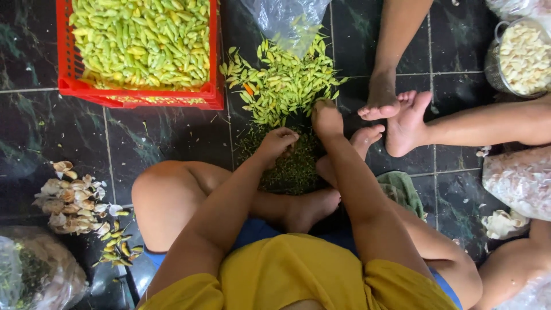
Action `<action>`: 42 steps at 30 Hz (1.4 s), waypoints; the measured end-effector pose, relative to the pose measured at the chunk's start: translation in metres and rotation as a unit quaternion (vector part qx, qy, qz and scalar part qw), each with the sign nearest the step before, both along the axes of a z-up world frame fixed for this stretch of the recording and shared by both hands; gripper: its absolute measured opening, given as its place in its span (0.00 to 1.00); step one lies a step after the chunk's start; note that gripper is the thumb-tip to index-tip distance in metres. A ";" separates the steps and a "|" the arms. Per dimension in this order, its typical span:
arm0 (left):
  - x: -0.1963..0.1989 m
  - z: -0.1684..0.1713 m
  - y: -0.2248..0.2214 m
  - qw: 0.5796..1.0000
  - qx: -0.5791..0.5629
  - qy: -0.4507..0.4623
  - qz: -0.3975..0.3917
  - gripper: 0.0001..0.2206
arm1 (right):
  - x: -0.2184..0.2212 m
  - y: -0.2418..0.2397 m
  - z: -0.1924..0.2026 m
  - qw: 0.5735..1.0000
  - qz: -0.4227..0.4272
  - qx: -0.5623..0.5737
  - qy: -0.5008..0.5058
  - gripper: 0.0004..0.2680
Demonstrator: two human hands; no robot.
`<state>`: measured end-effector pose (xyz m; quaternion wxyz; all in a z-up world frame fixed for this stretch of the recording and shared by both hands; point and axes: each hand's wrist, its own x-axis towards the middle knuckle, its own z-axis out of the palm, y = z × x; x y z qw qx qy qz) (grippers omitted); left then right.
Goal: The person is sitting on the floor, picking the stems off small green vegetables and sorting them into a pile.
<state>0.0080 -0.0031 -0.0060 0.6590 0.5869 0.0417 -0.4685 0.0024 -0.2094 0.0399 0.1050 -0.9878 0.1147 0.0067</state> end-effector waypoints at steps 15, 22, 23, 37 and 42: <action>-0.019 0.041 0.010 0.958 0.077 -0.231 -0.154 0.17 | -0.080 0.042 0.053 0.675 -0.322 0.646 0.152 0.10; -0.021 -0.014 0.004 0.978 0.096 -0.139 -0.122 0.15 | -0.066 0.041 0.039 0.913 -0.069 0.389 0.104 0.05; -0.018 -0.006 0.004 0.980 0.105 -0.126 -0.114 0.16 | -0.062 0.044 0.034 0.936 -0.041 0.337 0.090 0.05; -0.010 0.039 -0.005 0.995 0.021 -0.044 -0.088 0.17 | 0.004 -0.002 0.019 0.995 -0.005 0.074 -0.073 0.06; 0.000 0.039 0.001 0.998 -0.026 0.044 -0.024 0.17 | 0.013 -0.001 0.000 1.000 -0.012 -0.025 -0.002 0.08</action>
